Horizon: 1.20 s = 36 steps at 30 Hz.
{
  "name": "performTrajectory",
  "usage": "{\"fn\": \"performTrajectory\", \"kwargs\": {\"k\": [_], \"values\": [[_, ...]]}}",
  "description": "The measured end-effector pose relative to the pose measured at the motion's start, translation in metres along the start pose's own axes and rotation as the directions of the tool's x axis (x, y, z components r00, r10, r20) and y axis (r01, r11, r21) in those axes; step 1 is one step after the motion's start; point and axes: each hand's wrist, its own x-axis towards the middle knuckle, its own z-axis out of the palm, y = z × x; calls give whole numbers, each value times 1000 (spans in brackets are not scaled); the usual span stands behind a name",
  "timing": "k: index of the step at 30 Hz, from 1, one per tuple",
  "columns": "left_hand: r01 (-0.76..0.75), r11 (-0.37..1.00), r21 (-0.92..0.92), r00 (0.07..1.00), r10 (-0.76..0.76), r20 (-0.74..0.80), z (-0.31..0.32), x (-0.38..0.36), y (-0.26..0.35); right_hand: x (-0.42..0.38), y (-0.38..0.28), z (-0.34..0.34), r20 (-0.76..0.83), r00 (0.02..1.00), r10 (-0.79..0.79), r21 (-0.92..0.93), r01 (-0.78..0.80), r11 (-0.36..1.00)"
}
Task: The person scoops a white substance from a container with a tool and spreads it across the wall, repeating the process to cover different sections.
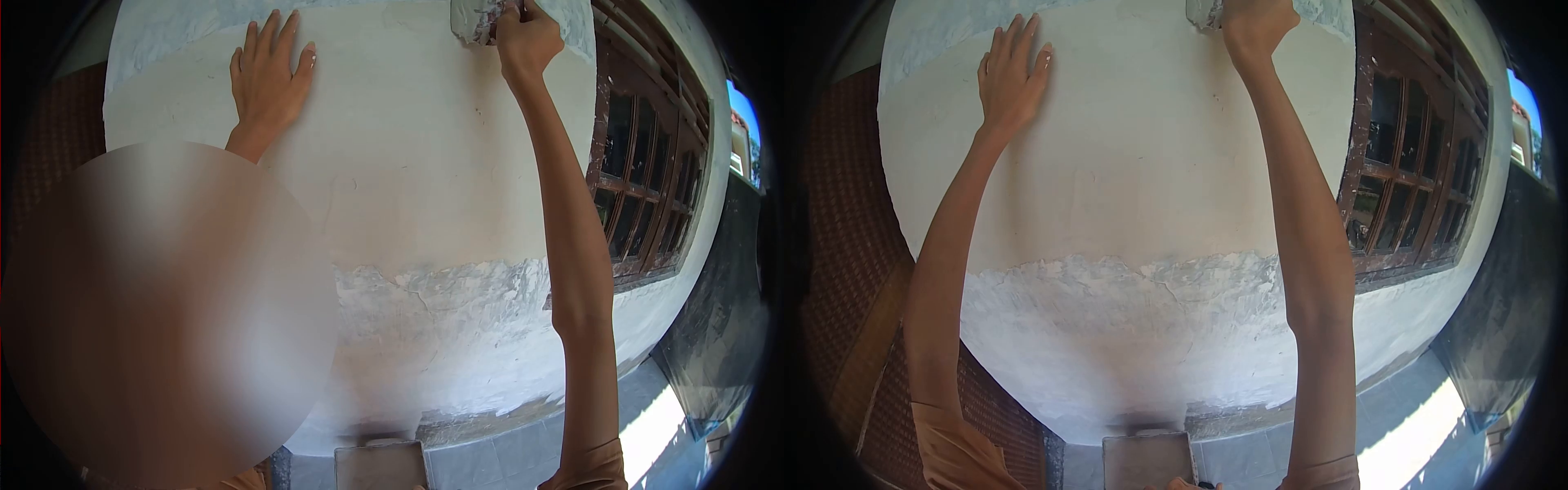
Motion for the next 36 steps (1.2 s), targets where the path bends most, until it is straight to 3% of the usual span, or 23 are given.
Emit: {"fn": "performTrajectory", "kwargs": {"k": [1,3,4,6,8,11,14,15,21,23,26,27,28,29,30,31,32,33,35,36], "values": [[-31,999,8,1000,31,-2,0,2,-3,3,2,7,3,1000,-1,-2,1,1000],[-61,998,12,998,61,-4,3,5,-6,4,4,25,-209,895,-394,-60,391,919],[-44,999,2,999,44,0,5,7,-6,1,-5,24,-208,895,-395,-63,391,918],[-38,999,-10,999,38,-2,8,13,-6,0,-24,21,-159,972,-175,-3,176,984],[-18,1000,19,1000,17,16,13,17,-4,1,-30,26,-179,965,-193,27,201,979],[-1,999,51,1000,1,4,21,18,-1,2,-25,47,-47,999,-10,127,16,992],[30,997,75,1000,-30,1,21,15,6,-11,-21,55,52,997,-51,118,45,992],[29,997,77,1000,-29,-3,20,16,7,-10,-10,56,-20,990,-139,81,140,987],[26,996,90,1000,-26,2,11,16,15,6,-14,3,-119,990,-70,-53,64,997],[157,986,54,923,-166,347,-25,24,36,0,-6,11,-28,990,-142,36,143,989],[163,987,4,916,-153,370,-41,23,41,9,32,18,-81,962,-259,-58,255,965],[164,986,5,918,-154,366,-26,20,30,8,20,6,-103,982,-157,-135,143,980],[67,997,43,978,-74,196,3,15,10,4,3,-4,-107,982,-157,-133,143,981],[-22,995,96,1000,20,23,19,13,-1,0,-14,-13,-70,996,-59,-59,54,997],[-21,995,96,1000,19,23,19,13,-1,-4,-23,-14,-22,999,37,9,-37,999],[-17,995,98,1000,15,24,19,12,0,-6,-23,-3,-30,999,-33,80,35,996],[-14,995,101,1000,11,24,19,12,1,-4,-8,17,-109,971,-215,-34,213,977],[-11,995,102,1000,9,24,5,15,10,-12,-12,26,-33,983,-182,-9,182,983],[148,988,46,908,-154,391,-35,23,35,-20,-13,38,65,982,-178,63,174,983],[145,988,50,908,-153,389,-35,23,34,-18,-12,35,62,982,-177,67,173,983]]}}
